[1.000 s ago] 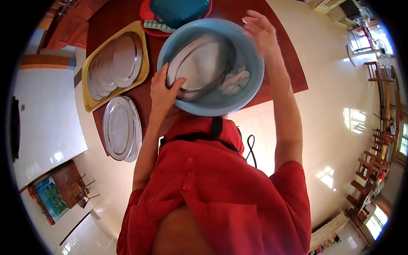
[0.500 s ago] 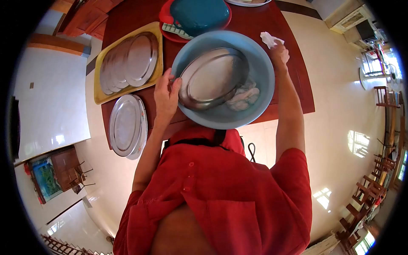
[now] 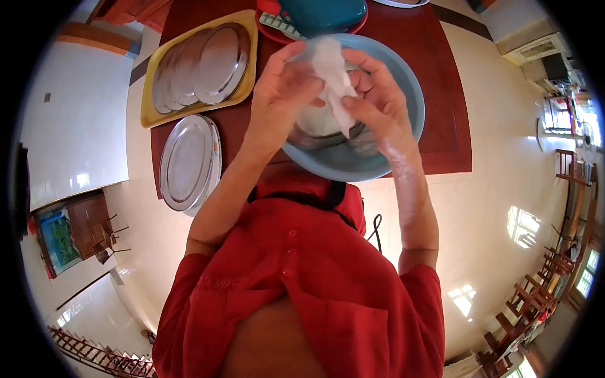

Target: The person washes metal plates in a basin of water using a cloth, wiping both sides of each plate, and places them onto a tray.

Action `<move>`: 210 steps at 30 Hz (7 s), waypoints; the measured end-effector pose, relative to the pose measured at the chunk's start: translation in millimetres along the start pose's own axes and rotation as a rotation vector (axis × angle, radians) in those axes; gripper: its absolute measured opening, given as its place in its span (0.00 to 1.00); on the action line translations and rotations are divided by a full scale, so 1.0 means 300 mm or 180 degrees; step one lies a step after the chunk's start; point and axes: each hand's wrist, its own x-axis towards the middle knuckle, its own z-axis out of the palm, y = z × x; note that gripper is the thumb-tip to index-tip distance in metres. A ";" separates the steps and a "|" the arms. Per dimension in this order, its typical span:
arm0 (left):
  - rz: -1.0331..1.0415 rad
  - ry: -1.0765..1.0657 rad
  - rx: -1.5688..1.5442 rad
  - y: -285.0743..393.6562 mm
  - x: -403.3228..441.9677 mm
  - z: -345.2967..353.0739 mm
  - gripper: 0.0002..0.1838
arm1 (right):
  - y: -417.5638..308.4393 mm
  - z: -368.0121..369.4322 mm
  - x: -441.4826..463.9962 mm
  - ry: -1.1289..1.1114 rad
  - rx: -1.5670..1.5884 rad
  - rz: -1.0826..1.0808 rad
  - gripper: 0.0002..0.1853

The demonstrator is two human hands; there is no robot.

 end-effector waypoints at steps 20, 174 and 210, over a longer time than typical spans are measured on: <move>0.0437 -0.0263 -0.0964 0.108 -0.096 -0.123 0.17 | 0.018 0.168 -0.050 -0.0579 0.0405 0.0135 0.25; 0.0795 -0.0852 0.2139 0.089 -0.065 -0.161 0.07 | 0.147 0.158 -0.080 0.0653 -0.0538 0.0062 0.04; 0.0408 -0.0075 0.0413 0.001 -0.087 -0.162 0.06 | 0.145 0.208 -0.039 0.0863 0.1700 0.0638 0.08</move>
